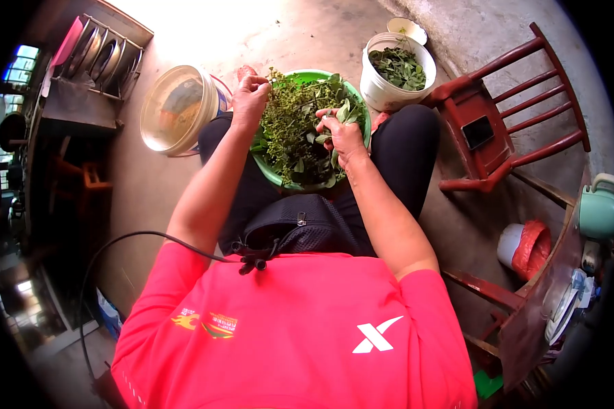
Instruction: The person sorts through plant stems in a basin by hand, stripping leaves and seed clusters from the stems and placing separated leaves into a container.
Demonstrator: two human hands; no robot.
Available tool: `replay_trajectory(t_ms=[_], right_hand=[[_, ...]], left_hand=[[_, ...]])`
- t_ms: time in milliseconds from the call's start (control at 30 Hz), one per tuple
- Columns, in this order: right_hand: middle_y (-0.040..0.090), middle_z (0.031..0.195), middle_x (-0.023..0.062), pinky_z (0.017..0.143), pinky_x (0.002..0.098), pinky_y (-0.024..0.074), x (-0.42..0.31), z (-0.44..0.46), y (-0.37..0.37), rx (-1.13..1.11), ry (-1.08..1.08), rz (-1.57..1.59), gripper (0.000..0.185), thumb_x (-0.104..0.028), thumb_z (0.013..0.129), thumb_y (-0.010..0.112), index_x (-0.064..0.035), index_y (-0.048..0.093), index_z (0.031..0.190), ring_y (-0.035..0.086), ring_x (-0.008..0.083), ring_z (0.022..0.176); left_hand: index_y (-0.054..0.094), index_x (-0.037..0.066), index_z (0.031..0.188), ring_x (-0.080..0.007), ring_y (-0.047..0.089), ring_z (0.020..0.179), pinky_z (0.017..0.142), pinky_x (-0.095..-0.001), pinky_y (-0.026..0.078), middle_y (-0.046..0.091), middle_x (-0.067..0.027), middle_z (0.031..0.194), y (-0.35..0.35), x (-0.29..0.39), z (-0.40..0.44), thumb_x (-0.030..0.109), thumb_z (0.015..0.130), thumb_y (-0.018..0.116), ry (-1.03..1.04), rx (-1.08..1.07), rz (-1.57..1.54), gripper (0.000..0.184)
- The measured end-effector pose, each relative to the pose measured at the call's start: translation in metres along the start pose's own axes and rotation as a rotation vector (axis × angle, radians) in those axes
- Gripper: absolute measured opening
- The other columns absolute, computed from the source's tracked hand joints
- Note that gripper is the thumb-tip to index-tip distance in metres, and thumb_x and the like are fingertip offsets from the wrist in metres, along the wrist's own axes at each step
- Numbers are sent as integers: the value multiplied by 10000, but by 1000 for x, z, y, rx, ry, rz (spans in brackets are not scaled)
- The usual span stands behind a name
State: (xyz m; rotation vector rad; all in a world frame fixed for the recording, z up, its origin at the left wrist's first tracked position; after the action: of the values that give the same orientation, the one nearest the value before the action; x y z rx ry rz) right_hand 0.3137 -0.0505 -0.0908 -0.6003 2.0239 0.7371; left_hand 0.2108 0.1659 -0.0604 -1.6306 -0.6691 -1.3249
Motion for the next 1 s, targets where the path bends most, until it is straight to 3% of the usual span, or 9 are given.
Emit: replay_trajectory(t_ms=[200,400,467,667,800,867,933,967,1000], right_hand=[[625,815,-3,486,219,382,-19,-11,39,-175,-131,-49,117,-149,864,537,-114,591,963,516,67,659],[622,791,17,453,211,397,-28,-19,53,-195,-208,-27,98,-129,857,607,-97,591,948,534,54,669],[621,782,21,599,235,458,-36,-14,51,-153,-439,-170,117,-111,828,662,-64,601,916,558,85,692],[637,821,65,668,303,487,-49,-22,56,60,-827,-664,218,-151,759,722,-70,594,915,610,177,710],[641,801,44,656,295,480,-45,-19,51,93,-805,-624,177,-154,777,702,-63,604,894,597,153,696],[636,766,28,648,283,472,-30,-7,45,0,-503,-441,142,-152,792,687,-55,615,867,574,128,685],[628,738,20,652,274,466,-28,-3,41,22,-480,-429,127,-142,797,680,-45,623,857,558,112,689],[627,764,17,664,270,462,-28,-2,40,9,-498,-389,136,-142,799,686,-45,620,867,556,104,701],[627,791,14,677,266,459,-29,-2,40,-7,-514,-349,145,-143,800,692,-45,617,877,554,96,712]], left_hand=[[538,86,941,-143,575,676,593,-276,497,584,-34,782,-8,-13,-46,86,850,628,-300,-56,-824,127],[531,71,934,-215,616,772,742,-377,535,610,-74,854,8,-13,-76,53,856,601,-384,-114,-988,106],[531,67,936,-222,619,780,755,-383,535,609,-76,858,13,-13,-82,50,858,598,-383,-137,-1014,104],[543,38,945,-168,627,739,691,-296,549,613,-72,850,21,-6,-99,75,864,610,-287,-203,-763,112],[542,34,951,-148,621,715,644,-270,532,608,-55,826,13,-11,-97,106,865,619,-234,-136,-612,135],[542,30,1033,-169,612,848,707,-288,520,609,-86,919,5,-12,-95,149,856,639,-200,-107,-464,234],[517,51,1169,-192,556,1019,795,-309,492,569,-129,1088,-5,18,-93,186,840,662,166,-44,-8,383],[476,83,1265,-205,488,1128,856,-316,458,502,-132,1225,1,18,-92,221,827,679,188,-125,8,502],[466,92,1280,-176,516,1071,828,-289,461,480,-102,1262,6,21,-94,206,855,647,151,-185,15,476]])
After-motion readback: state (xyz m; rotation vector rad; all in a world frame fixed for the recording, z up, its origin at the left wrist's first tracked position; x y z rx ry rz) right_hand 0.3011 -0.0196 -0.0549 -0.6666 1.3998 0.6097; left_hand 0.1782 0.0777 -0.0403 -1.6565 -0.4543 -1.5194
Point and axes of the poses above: each hand's wrist, its own z-axis towards the middle knuckle, its own y-axis out of the palm, x = y × z, the point moved 9 cm from there along z, towards the middle knuckle
